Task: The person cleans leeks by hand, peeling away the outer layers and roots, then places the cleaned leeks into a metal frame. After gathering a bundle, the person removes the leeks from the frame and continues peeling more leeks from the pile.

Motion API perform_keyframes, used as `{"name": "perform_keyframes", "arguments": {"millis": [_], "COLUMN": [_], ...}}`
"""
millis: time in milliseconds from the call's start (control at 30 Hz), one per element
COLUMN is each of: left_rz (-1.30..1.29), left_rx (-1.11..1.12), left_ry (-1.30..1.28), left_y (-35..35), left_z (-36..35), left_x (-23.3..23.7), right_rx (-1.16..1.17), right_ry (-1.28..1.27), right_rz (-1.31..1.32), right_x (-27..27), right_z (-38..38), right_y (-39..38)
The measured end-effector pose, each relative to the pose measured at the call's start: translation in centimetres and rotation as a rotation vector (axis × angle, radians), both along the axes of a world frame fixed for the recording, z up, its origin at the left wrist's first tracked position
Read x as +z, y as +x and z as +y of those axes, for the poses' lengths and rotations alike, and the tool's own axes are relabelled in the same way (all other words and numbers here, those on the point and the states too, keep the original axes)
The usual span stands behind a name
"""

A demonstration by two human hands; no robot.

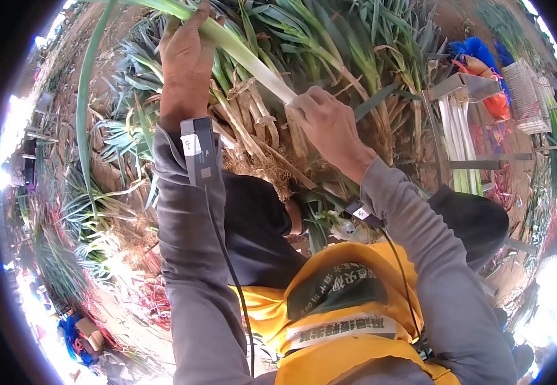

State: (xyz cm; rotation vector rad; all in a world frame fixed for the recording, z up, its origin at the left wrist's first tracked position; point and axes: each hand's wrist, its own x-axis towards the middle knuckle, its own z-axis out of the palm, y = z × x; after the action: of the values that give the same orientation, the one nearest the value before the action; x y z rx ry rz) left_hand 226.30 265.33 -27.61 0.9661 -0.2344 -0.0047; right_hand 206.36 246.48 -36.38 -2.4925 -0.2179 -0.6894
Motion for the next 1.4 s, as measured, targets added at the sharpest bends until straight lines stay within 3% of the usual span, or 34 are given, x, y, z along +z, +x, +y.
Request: {"name": "perform_keyframes", "arguments": {"millis": [100,167,200,267,333,400,433,467,533,600,667,733,767,833,900,967,1033,1200,1333,1400], "left_rz": [0.034,0.009,-0.011,-0.045,-0.064,-0.048,-0.094,-0.137,-0.134,-0.056,-0.124,-0.105,-0.156,-0.193,-0.277,-0.199,-0.234,-0.075,-0.116,-0.159], "left_rx": [0.001,0.036,0.069,0.115,0.207,0.215,0.165,0.113,0.114,0.218,0.228,0.266,0.264,0.282,0.288,0.286,0.313,0.3,0.436,0.331], "left_ry": [0.055,0.034,0.012,-0.022,-0.043,-0.063,-0.084,-0.106,-0.078,0.012,-0.016,0.029,0.214,0.344,0.42,0.318,0.382,0.196,0.255,0.472], "left_y": [0.3,0.0,-0.2,-0.8,-2.1,-2.9,-3.0,-3.1,-3.6,-3.7,-3.1,-3.1,-2.8,-4.2,-3.3,-2.4,-2.8,-0.9,1.0,1.0], "left_z": [-0.3,-0.3,-0.4,-0.9,-1.2,-1.8,-1.6,-1.6,-1.6,-1.2,-0.9,-0.9,0.0,0.4,0.0,-0.3,-0.2,0.9,1.8,3.0], "left_x": [-0.7,-0.5,-0.3,0.2,1.0,1.3,1.6,1.7,2.3,2.2,1.8,2.0,1.6,0.8,0.8,0.1,-0.3,-1.8,-3.9,-4.7], "right_rx": [-0.003,0.243,0.245,0.422,0.448,0.43,0.386,0.379,0.348,0.293,0.359,0.344,0.332,0.192,0.021,-0.026,-0.053,-0.08,-0.089,-0.065], "right_ry": [-0.054,-0.21,-0.209,-0.08,0.029,0.507,0.599,0.601,0.393,0.387,-0.019,-0.082,-0.145,0.064,0.135,0.144,0.163,-0.094,-0.138,-0.201], "right_rz": [0.053,0.028,0.023,0.074,0.103,0.197,0.421,0.414,0.503,0.543,0.903,0.869,0.855,0.437,0.233,0.182,0.128,0.111,0.025,0.065], "right_x": [0.0,0.1,0.2,0.4,0.7,1.1,2.8,2.8,2.1,-2.5,-8.0,-11.8,-12.7,-4.2,-0.3,1.4,1.4,-0.1,0.2,-0.2], "right_z": [-0.4,-0.6,-0.5,-0.4,-1.0,-1.6,-2.3,-2.8,-4.0,-5.2,-7.0,-8.1,-8.2,-5.6,-4.6,-3.2,-2.1,-1.3,-0.9,-1.3], "right_y": [-0.8,-2.2,-3.2,-5.6,-6.1,-5.6,-6.0,-6.4,-7.2,-10.1,-14.4,-16.2,-16.7,-12.6,-9.3,-6.7,-4.7,-2.1,-0.6,-0.2]}}
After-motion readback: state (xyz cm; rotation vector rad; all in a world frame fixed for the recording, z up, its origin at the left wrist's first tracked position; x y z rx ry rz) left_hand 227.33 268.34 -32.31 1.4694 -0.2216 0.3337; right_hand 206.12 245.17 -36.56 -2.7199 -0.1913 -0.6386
